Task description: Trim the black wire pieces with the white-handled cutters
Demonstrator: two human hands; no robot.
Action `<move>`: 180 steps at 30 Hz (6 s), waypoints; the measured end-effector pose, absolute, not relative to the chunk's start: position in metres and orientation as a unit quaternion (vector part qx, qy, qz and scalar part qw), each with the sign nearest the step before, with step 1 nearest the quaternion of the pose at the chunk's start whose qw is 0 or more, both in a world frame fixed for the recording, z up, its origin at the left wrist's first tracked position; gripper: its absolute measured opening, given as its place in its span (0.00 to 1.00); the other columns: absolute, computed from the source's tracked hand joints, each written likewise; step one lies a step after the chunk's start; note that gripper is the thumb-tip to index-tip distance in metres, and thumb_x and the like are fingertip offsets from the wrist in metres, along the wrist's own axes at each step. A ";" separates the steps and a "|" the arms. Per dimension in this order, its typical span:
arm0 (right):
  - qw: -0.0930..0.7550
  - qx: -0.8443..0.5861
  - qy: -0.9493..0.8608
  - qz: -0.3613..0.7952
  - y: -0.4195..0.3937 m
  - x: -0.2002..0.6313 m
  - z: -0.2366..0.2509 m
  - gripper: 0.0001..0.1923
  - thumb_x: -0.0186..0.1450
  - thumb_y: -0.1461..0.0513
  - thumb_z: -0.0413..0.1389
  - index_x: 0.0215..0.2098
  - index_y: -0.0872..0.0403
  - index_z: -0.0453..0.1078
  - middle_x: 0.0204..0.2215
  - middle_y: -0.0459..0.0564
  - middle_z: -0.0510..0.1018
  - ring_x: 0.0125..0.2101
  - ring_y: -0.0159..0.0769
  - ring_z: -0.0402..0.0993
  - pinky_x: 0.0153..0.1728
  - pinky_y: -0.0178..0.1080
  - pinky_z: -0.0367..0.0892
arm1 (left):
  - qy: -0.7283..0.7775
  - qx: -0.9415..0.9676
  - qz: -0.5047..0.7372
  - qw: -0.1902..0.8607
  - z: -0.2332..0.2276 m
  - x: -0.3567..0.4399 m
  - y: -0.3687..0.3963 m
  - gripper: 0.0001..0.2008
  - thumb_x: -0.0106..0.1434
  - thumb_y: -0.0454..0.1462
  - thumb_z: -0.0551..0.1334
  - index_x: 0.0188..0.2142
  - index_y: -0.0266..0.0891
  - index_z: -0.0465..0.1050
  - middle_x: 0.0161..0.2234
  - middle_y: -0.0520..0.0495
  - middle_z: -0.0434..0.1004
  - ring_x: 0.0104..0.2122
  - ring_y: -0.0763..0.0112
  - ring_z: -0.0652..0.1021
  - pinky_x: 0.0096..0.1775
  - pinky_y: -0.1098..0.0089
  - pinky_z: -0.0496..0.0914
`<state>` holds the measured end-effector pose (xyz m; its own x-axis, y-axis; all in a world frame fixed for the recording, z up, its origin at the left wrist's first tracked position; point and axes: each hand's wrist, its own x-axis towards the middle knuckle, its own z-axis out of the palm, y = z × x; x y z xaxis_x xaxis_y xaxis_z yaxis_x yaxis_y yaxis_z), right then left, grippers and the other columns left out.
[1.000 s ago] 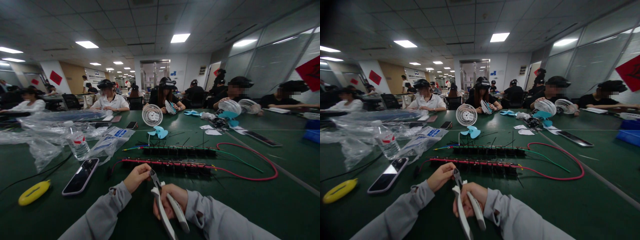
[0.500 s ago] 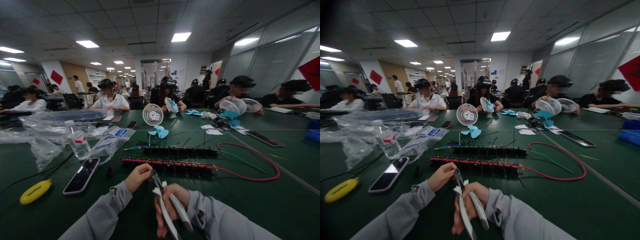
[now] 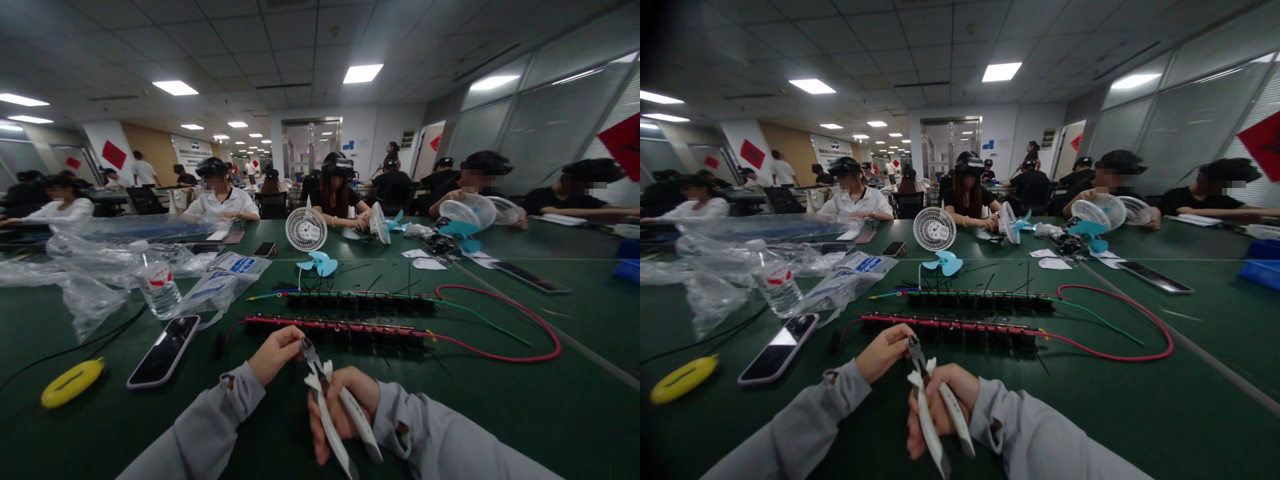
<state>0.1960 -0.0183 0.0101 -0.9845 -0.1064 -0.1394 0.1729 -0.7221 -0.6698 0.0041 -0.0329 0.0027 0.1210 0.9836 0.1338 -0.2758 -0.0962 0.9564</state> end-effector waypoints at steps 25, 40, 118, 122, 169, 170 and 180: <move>0.038 0.257 0.395 -0.881 -0.028 0.189 0.025 0.12 0.48 0.55 0.45 0.20 0.57 0.59 0.14 0.46 0.60 0.14 0.30 0.60 0.18 0.38 0.64 | 0.362 0.515 0.549 0.549 -0.001 0.003 -0.030 0.11 0.55 0.41 0.66 0.31 0.34 0.69 0.25 0.52 0.71 0.24 0.77 0.69 0.28 0.74 0.63; 0.027 0.290 0.400 -0.869 -0.031 0.187 0.031 0.13 0.50 0.55 0.43 0.19 0.57 0.60 0.13 0.47 0.60 0.14 0.31 0.61 0.16 0.38 0.64 | 0.354 0.521 0.549 0.549 -0.002 0.003 -0.030 0.12 0.55 0.41 0.65 0.31 0.34 0.69 0.26 0.51 0.71 0.25 0.76 0.70 0.28 0.75 0.63; 0.095 0.143 0.382 -0.908 -0.019 0.193 0.014 0.31 0.48 0.54 0.39 0.35 0.71 0.69 0.27 0.62 0.74 0.19 0.31 0.63 0.18 0.33 0.52 | 0.380 0.560 0.509 0.532 0.004 0.001 -0.031 0.15 0.54 0.45 0.65 0.30 0.34 0.69 0.27 0.50 0.71 0.25 0.76 0.69 0.30 0.73 0.63; 0.096 0.163 0.377 -0.907 -0.016 0.191 0.013 0.30 0.49 0.54 0.39 0.34 0.71 0.69 0.26 0.62 0.73 0.17 0.30 0.62 0.16 0.33 0.51 | 0.378 0.561 0.507 0.535 0.004 0.002 -0.030 0.15 0.54 0.45 0.65 0.31 0.34 0.70 0.27 0.50 0.71 0.25 0.75 0.69 0.30 0.73 0.64; 0.079 0.215 0.373 -0.899 -0.019 0.188 0.021 0.24 0.47 0.57 0.41 0.26 0.67 0.71 0.19 0.56 0.72 0.14 0.24 0.58 0.14 0.28 0.52 | 0.372 0.552 0.501 0.552 0.004 0.002 -0.031 0.14 0.53 0.44 0.66 0.30 0.34 0.70 0.27 0.49 0.72 0.26 0.75 0.71 0.30 0.73 0.64; 0.078 0.217 0.373 -0.899 -0.019 0.188 0.020 0.24 0.47 0.57 0.41 0.26 0.67 0.71 0.19 0.57 0.72 0.14 0.24 0.58 0.14 0.28 0.53 | 0.372 0.552 0.501 0.553 0.004 0.002 -0.030 0.15 0.53 0.44 0.66 0.30 0.34 0.70 0.27 0.50 0.72 0.26 0.75 0.70 0.30 0.73 0.64; 0.077 0.224 0.367 -0.900 -0.020 0.188 0.018 0.24 0.48 0.57 0.42 0.29 0.68 0.71 0.22 0.58 0.73 0.16 0.25 0.61 0.15 0.28 0.54 | 0.368 0.554 0.498 0.556 0.006 0.003 -0.031 0.14 0.53 0.44 0.66 0.30 0.34 0.70 0.27 0.50 0.72 0.26 0.74 0.71 0.31 0.73 0.64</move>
<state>0.1884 -0.0199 0.0181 -0.8882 0.0263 -0.4586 0.3018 -0.7192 -0.6258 0.0027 -0.0311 0.0062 0.2326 0.9619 0.1436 -0.1463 -0.1114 0.9830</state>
